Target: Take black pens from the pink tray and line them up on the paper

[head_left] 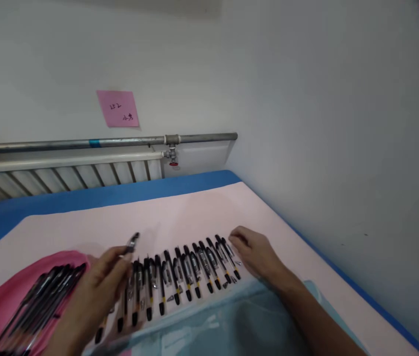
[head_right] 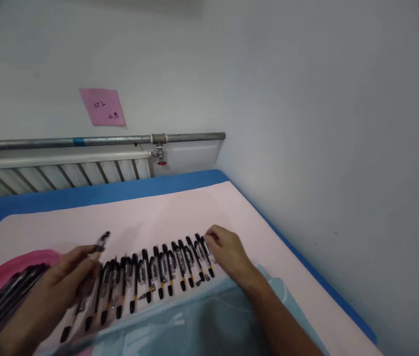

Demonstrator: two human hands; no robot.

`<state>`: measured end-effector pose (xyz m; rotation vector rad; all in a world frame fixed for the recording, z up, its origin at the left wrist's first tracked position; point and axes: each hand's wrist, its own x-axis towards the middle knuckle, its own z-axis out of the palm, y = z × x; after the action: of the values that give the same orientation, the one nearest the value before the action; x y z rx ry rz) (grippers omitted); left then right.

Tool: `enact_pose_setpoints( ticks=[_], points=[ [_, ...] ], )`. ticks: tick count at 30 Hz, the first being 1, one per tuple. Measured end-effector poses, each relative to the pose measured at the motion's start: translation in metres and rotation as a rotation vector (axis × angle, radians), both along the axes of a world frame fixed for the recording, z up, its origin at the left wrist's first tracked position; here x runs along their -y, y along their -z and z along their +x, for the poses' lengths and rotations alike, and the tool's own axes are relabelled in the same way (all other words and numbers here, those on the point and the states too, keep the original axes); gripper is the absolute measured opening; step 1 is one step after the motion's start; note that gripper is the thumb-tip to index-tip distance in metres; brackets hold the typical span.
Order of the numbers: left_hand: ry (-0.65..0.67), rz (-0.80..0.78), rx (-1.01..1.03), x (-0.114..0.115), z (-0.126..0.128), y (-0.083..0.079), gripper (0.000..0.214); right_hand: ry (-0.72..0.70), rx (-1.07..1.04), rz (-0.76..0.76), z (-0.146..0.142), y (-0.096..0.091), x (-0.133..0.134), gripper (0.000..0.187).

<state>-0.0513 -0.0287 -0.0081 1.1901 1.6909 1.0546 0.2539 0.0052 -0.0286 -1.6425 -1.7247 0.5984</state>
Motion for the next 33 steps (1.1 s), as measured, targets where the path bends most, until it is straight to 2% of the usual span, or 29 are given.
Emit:
enact_pose_setpoints(
  ticks=[1,2,4,6,8,11,14,17,20,24,28,33],
  points=[
    [0.073,-0.049,0.192,0.002,0.017,0.001,0.037,-0.035,-0.107,0.007,-0.008,-0.003,0.003,0.018],
    [0.125,-0.079,0.290,0.004,0.032,0.003,0.038,-0.082,-0.201,-0.010,-0.016,-0.007,0.007,0.018],
    [0.176,-0.127,0.362,0.007,0.058,0.005,0.036,-0.205,-0.369,-0.087,-0.032,-0.016,0.015,0.018],
    [0.264,-0.105,0.365,0.007,0.077,0.005,0.033,-0.266,-0.541,-0.156,-0.044,-0.025,0.021,0.019],
    [0.350,-0.027,0.329,0.007,0.093,0.002,0.030,-0.265,-0.677,-0.182,-0.052,-0.032,0.023,0.018],
    [0.393,0.074,0.232,0.004,0.114,-0.002,0.030,-0.189,-0.757,-0.122,-0.052,-0.036,0.018,0.014],
    [0.440,0.012,0.270,-0.001,0.129,0.000,0.032,-0.093,-0.878,-0.095,-0.042,-0.031,0.008,0.017],
    [0.436,-0.050,0.400,-0.005,0.137,0.011,0.032,-0.107,-0.988,-0.187,-0.032,-0.021,0.005,0.018],
    [0.410,-0.086,0.496,-0.005,0.139,0.023,0.031,-0.162,-0.872,-0.283,-0.031,-0.010,0.009,0.018],
    [0.337,-0.205,0.635,-0.002,0.135,0.032,0.034,-0.120,-0.773,-0.217,-0.035,0.002,0.010,0.023],
    [0.295,-0.297,0.789,-0.005,0.130,0.035,0.029,-0.095,-0.856,-0.223,-0.039,0.011,0.005,0.026],
    [0.259,-0.372,0.764,-0.005,0.123,0.031,0.040,-0.015,-0.983,-0.199,-0.038,0.017,-0.005,0.026]
  ],
)
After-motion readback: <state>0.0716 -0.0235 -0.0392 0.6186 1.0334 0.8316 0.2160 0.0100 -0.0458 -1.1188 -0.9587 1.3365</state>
